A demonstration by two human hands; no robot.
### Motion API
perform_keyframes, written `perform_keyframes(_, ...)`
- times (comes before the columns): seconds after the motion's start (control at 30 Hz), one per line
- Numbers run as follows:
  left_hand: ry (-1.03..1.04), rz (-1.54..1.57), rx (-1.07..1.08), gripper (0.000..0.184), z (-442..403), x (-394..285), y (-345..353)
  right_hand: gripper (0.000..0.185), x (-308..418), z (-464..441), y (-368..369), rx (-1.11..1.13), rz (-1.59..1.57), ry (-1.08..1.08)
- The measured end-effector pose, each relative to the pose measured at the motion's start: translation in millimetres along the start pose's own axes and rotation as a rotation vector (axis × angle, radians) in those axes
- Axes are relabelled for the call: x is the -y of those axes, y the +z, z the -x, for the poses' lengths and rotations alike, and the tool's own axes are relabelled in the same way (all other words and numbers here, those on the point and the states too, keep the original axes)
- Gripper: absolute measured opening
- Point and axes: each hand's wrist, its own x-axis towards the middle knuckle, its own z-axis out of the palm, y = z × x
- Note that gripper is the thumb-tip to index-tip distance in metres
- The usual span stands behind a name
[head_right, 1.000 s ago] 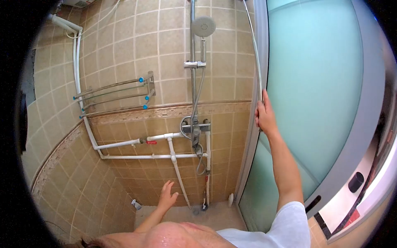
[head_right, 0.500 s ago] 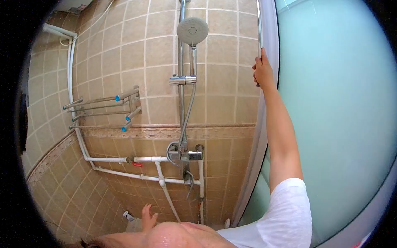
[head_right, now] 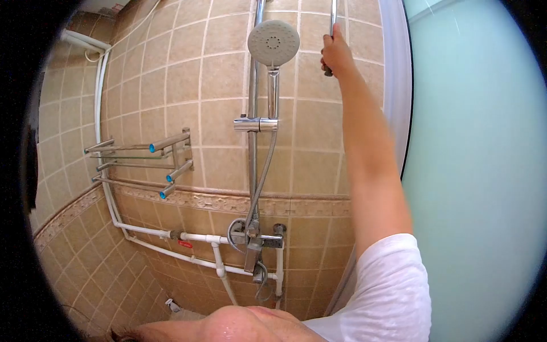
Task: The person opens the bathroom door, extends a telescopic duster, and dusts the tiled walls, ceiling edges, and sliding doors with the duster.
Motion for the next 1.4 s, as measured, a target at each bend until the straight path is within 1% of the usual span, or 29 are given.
perform_keyframes(0.1, 0.681, -0.253, -0.330, 0.050, -20, 34, 34, 0.054, -7, 7, 6, 0.026, 0.064, 0.010)
perform_keyframes(0.17, 0.906, -0.336, -0.442, 0.050, -40, 43, 51, 0.054, -15, 14, 7, 0.042, 0.104, 0.010)
perform_keyframes(0.23, -0.156, 0.137, 0.262, 0.061, -66, 48, 64, 0.052, -23, 23, 1, 0.097, 0.266, 0.019)
perform_keyframes(0.27, -0.156, 0.136, 0.262, 0.061, -79, 48, 73, 0.052, -26, 24, -3, 0.097, 0.267, 0.020)
perform_keyframes(0.33, -0.041, 0.320, 0.161, 0.054, -104, 35, 87, 0.049, -36, 26, -14, 0.107, 0.441, 0.034)
perform_keyframes(0.37, 0.020, 0.408, 0.113, 0.052, -114, 25, 91, 0.049, -44, 23, -19, 0.109, 0.438, 0.036)
perform_keyframes(0.43, 0.108, 0.343, 0.118, 0.049, -71, -125, 54, 0.047, -58, 16, -32, 0.015, 0.542, -0.074)
perform_keyframes(0.5, 0.297, 0.544, 0.187, 0.048, -82, -167, 61, 0.047, -65, 14, -47, -0.010, 0.549, -0.047)
perform_keyframes(0.57, 0.557, 0.564, 0.270, 0.049, -92, -222, 62, 0.047, -69, 15, -61, -0.032, 0.563, -0.019)
perform_keyframes(0.7, 0.930, 0.487, 0.385, 0.049, -89, -338, 49, 0.047, -74, 24, -79, -0.120, 0.529, 0.035)
perform_keyframes(0.77, 1.089, 0.483, 0.457, 0.049, -82, -392, 49, 0.048, -77, 31, -83, -0.166, 0.388, 0.121)
perform_keyframes(0.8, 1.196, 0.447, 0.464, 0.049, -78, -418, 48, 0.048, -76, 33, -83, -0.167, 0.393, 0.121)
perform_keyframes(0.87, 1.382, 0.417, 0.463, 0.049, -73, -466, 54, 0.051, -74, 41, -78, -0.143, 0.217, 0.140)
perform_keyframes(0.9, 1.465, 0.425, 0.455, 0.048, -72, -488, 62, 0.051, -72, 48, -73, -0.142, 0.219, 0.142)
perform_keyframes(0.97, 1.491, 0.543, 0.530, 0.047, -74, -526, 85, 0.053, -64, 69, -60, -0.037, 0.130, 0.083)
perform_keyframes(1.0, 1.427, 0.618, 0.587, 0.048, -71, -544, 96, 0.053, -59, 81, -53, -0.033, 0.130, 0.080)
perform_keyframes(1.07, 1.332, 0.736, 0.671, 0.049, -67, -576, 125, 0.054, -53, 112, -41, 0.065, -0.065, 0.185)
perform_keyframes(1.1, 1.299, 0.776, 0.701, 0.050, -65, -586, 138, 0.054, -54, 128, -40, 0.071, -0.145, 0.194)
perform_keyframes(1.13, 1.265, 0.721, 0.699, 0.048, -55, -589, 140, 0.054, -55, 146, -37, 0.077, -0.226, 0.201)
perform_keyframes(1.17, 1.229, 0.667, 0.694, 0.047, -47, -591, 141, 0.054, -53, 169, -33, 0.055, -0.278, 0.221)
perform_keyframes(1.23, 1.209, 0.657, 0.780, 0.046, -41, -581, 163, 0.053, -49, 228, -19, 0.014, -0.369, 0.248)
perform_keyframes(1.27, 1.270, 0.733, 0.713, 0.045, -41, -556, 190, 0.052, -42, 292, -3, 0.042, -0.450, 0.320)
perform_keyframes(1.3, 1.330, 0.811, 0.656, 0.043, -34, -524, 214, 0.052, -46, 325, 8, 0.020, -0.501, 0.313)
perform_keyframes(1.33, 1.205, 0.793, 0.936, 0.042, -28, -501, 194, 0.053, -43, 356, 20, -0.021, -0.525, 0.387)
perform_keyframes(1.4, 0.934, 0.762, 1.332, 0.041, -22, -453, 155, 0.054, -49, 414, 34, 0.027, -0.505, 0.405)
